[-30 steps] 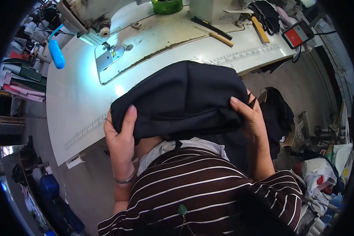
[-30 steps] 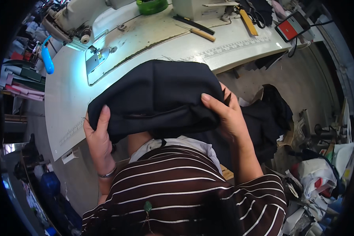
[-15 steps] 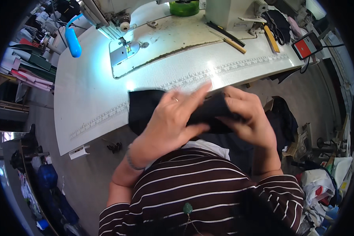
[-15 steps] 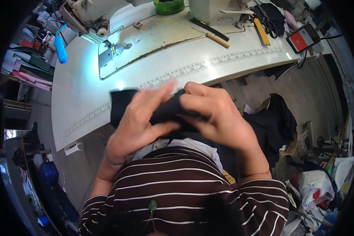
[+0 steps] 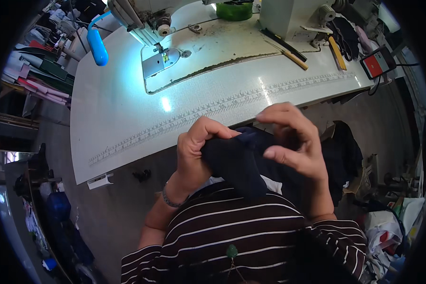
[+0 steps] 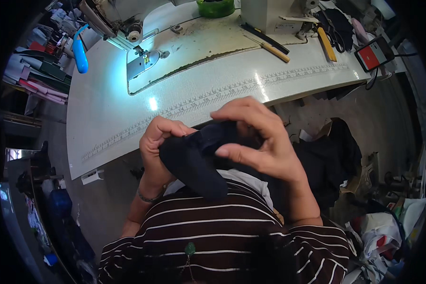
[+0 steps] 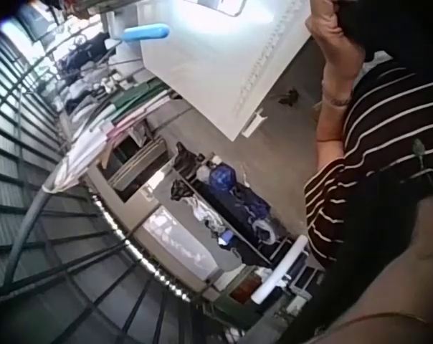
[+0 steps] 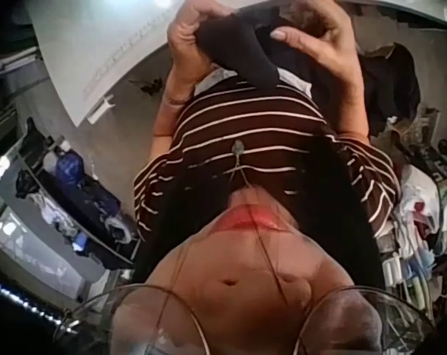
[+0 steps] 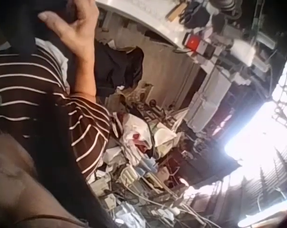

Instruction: Inspecting and preparing a black garment on a sewing table.

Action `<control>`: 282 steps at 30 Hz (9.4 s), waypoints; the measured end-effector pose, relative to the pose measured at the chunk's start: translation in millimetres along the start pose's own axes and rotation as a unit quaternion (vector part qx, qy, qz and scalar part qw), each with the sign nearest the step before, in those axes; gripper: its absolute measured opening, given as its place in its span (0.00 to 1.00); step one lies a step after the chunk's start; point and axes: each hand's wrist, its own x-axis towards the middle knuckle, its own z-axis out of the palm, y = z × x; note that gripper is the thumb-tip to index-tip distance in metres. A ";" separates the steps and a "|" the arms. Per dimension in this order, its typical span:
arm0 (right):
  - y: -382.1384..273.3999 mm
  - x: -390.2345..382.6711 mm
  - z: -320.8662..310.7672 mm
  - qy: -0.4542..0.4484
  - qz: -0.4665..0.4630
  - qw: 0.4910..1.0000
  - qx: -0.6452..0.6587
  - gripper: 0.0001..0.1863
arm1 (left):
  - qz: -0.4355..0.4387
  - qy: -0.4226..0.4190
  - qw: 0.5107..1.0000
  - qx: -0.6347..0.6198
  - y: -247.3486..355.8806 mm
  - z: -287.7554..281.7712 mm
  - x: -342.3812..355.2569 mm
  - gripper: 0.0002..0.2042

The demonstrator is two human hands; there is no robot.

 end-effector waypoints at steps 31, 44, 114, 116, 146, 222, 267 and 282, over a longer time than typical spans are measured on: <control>5.6 -4.1 36.4 -0.016 0.040 0.997 0.068 0.11 | -0.104 -0.091 0.959 0.247 31.5 -12.4 -13.4 0.22; 25.3 -16.4 31.9 0.082 -0.262 0.914 -0.299 0.14 | -0.077 0.000 0.975 0.207 28.2 -6.8 -18.8 0.19; 28.2 -14.1 34.2 0.042 -0.295 0.899 -0.320 0.15 | -0.161 0.035 0.982 0.090 28.8 -0.3 -16.9 0.11; 23.2 -17.6 29.0 -0.008 -0.239 0.910 -0.339 0.16 | -0.157 0.040 0.983 0.088 26.0 0.1 -16.0 0.11; 0.2 -10.5 33.1 -0.023 0.052 0.989 -0.136 0.13 | -0.142 0.049 0.974 0.168 16.4 2.6 -12.9 0.12; 30.2 -17.2 33.2 -0.032 -0.115 0.973 -0.197 0.14 | -0.208 0.022 0.976 0.060 12.3 1.4 -11.9 0.11; 6.9 -16.2 28.6 -0.041 0.122 0.991 -0.046 0.12 | -0.213 0.023 0.975 0.050 10.6 4.9 -17.6 0.12; 5.9 -19.0 28.8 -0.039 0.126 0.990 -0.039 0.13 | -0.233 0.013 0.971 0.045 10.8 4.3 -17.9 0.13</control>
